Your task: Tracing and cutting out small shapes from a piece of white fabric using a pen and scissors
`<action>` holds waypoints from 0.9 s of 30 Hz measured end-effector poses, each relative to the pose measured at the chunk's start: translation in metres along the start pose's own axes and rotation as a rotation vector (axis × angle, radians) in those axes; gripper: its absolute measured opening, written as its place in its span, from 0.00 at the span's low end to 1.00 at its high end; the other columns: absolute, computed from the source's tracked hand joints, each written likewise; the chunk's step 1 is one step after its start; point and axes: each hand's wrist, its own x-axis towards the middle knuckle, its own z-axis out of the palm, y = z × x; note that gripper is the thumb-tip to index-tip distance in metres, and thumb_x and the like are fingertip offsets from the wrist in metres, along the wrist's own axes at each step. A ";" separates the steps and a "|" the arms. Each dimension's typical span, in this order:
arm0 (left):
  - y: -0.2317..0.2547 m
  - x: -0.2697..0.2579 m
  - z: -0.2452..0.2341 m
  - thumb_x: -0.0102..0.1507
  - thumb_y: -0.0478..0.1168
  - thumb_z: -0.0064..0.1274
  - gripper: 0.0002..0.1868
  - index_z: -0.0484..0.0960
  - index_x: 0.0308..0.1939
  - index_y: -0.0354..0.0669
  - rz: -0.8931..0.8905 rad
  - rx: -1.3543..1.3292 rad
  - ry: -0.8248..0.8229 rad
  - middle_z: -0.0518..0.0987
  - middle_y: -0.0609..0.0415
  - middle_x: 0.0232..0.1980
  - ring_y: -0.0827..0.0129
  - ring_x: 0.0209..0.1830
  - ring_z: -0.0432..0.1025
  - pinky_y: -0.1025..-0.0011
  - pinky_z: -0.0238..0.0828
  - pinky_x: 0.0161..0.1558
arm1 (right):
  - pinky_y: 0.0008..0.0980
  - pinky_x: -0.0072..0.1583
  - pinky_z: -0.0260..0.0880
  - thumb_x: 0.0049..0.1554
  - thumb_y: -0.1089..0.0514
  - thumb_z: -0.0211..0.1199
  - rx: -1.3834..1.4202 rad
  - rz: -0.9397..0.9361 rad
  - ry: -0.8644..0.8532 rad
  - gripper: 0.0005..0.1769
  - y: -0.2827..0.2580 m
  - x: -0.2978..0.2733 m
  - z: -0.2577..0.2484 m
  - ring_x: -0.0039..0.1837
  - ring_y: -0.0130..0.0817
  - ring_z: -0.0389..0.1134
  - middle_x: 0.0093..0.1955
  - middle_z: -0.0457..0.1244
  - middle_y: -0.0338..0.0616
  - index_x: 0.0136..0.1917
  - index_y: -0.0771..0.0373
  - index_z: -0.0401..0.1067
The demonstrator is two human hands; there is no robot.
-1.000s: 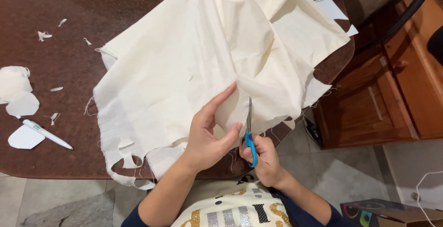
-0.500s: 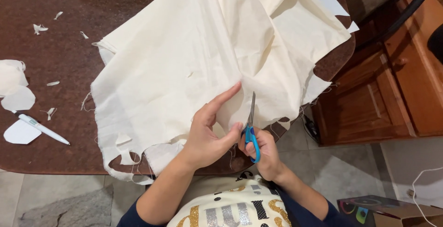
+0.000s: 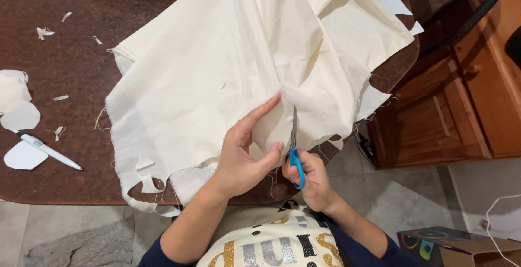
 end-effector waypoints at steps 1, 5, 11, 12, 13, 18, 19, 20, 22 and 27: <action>0.000 0.000 0.000 0.58 0.26 0.57 0.37 0.68 0.73 0.38 -0.001 0.000 0.001 0.73 0.43 0.73 0.57 0.71 0.69 0.59 0.71 0.67 | 0.24 0.33 0.59 0.66 0.44 0.56 0.000 0.001 0.000 0.28 0.000 0.000 0.000 0.27 0.28 0.54 0.22 0.56 0.39 0.29 0.61 0.67; 0.000 0.000 0.000 0.58 0.26 0.57 0.37 0.69 0.72 0.38 0.000 0.009 0.014 0.74 0.44 0.72 0.57 0.70 0.70 0.59 0.72 0.66 | 0.24 0.33 0.58 0.66 0.44 0.57 -0.005 0.009 -0.014 0.28 0.003 -0.004 -0.004 0.28 0.27 0.53 0.23 0.56 0.39 0.29 0.61 0.67; -0.008 -0.002 -0.001 0.60 0.26 0.56 0.30 0.75 0.68 0.38 0.022 0.029 0.103 0.79 0.45 0.65 0.59 0.64 0.75 0.61 0.75 0.62 | 0.24 0.33 0.58 0.66 0.45 0.58 -0.034 0.033 -0.061 0.26 -0.007 0.000 -0.002 0.28 0.25 0.52 0.23 0.57 0.38 0.30 0.61 0.67; -0.011 -0.003 0.000 0.62 0.28 0.58 0.27 0.77 0.66 0.40 0.040 0.042 0.146 0.81 0.47 0.62 0.61 0.61 0.77 0.64 0.77 0.59 | 0.24 0.33 0.57 0.66 0.46 0.58 -0.033 0.036 -0.074 0.25 -0.010 0.001 -0.001 0.28 0.25 0.52 0.23 0.57 0.38 0.31 0.61 0.68; -0.011 -0.003 0.000 0.62 0.28 0.58 0.27 0.77 0.66 0.40 0.040 0.043 0.147 0.81 0.47 0.62 0.61 0.61 0.77 0.64 0.77 0.59 | 0.24 0.33 0.57 0.66 0.46 0.58 -0.032 0.036 -0.075 0.25 -0.008 0.000 -0.002 0.28 0.25 0.52 0.23 0.57 0.38 0.31 0.61 0.68; -0.008 -0.001 -0.001 0.63 0.29 0.61 0.27 0.78 0.67 0.45 0.071 0.070 0.156 0.82 0.50 0.61 0.67 0.61 0.77 0.68 0.78 0.59 | 0.24 0.33 0.58 0.64 0.42 0.60 -0.002 0.037 -0.072 0.26 -0.012 0.003 0.000 0.28 0.24 0.53 0.24 0.58 0.39 0.33 0.62 0.69; -0.007 -0.001 0.000 0.63 0.29 0.61 0.27 0.78 0.67 0.45 0.070 0.069 0.159 0.82 0.50 0.61 0.67 0.61 0.77 0.68 0.78 0.59 | 0.24 0.33 0.58 0.64 0.42 0.60 -0.003 0.039 -0.074 0.26 -0.012 0.005 0.001 0.28 0.24 0.53 0.24 0.58 0.39 0.33 0.62 0.69; -0.006 -0.001 0.000 0.63 0.29 0.62 0.28 0.78 0.67 0.46 0.066 0.069 0.158 0.83 0.50 0.61 0.67 0.60 0.77 0.67 0.78 0.58 | 0.24 0.33 0.58 0.65 0.41 0.58 0.014 0.026 -0.082 0.27 -0.013 0.007 0.002 0.28 0.25 0.53 0.24 0.58 0.40 0.32 0.62 0.69; -0.003 -0.001 0.000 0.62 0.29 0.62 0.28 0.78 0.67 0.46 0.063 0.068 0.161 0.83 0.50 0.60 0.67 0.59 0.78 0.67 0.79 0.58 | 0.25 0.33 0.59 0.65 0.40 0.57 0.029 0.011 -0.093 0.29 -0.012 0.009 0.004 0.28 0.27 0.54 0.25 0.58 0.40 0.31 0.62 0.68; -0.001 0.000 0.000 0.62 0.29 0.62 0.31 0.74 0.70 0.45 0.072 0.061 0.125 0.80 0.47 0.65 0.63 0.62 0.76 0.62 0.78 0.59 | 0.24 0.32 0.60 0.64 0.36 0.57 0.006 0.058 -0.064 0.30 -0.009 0.010 0.003 0.28 0.24 0.56 0.24 0.59 0.40 0.34 0.63 0.70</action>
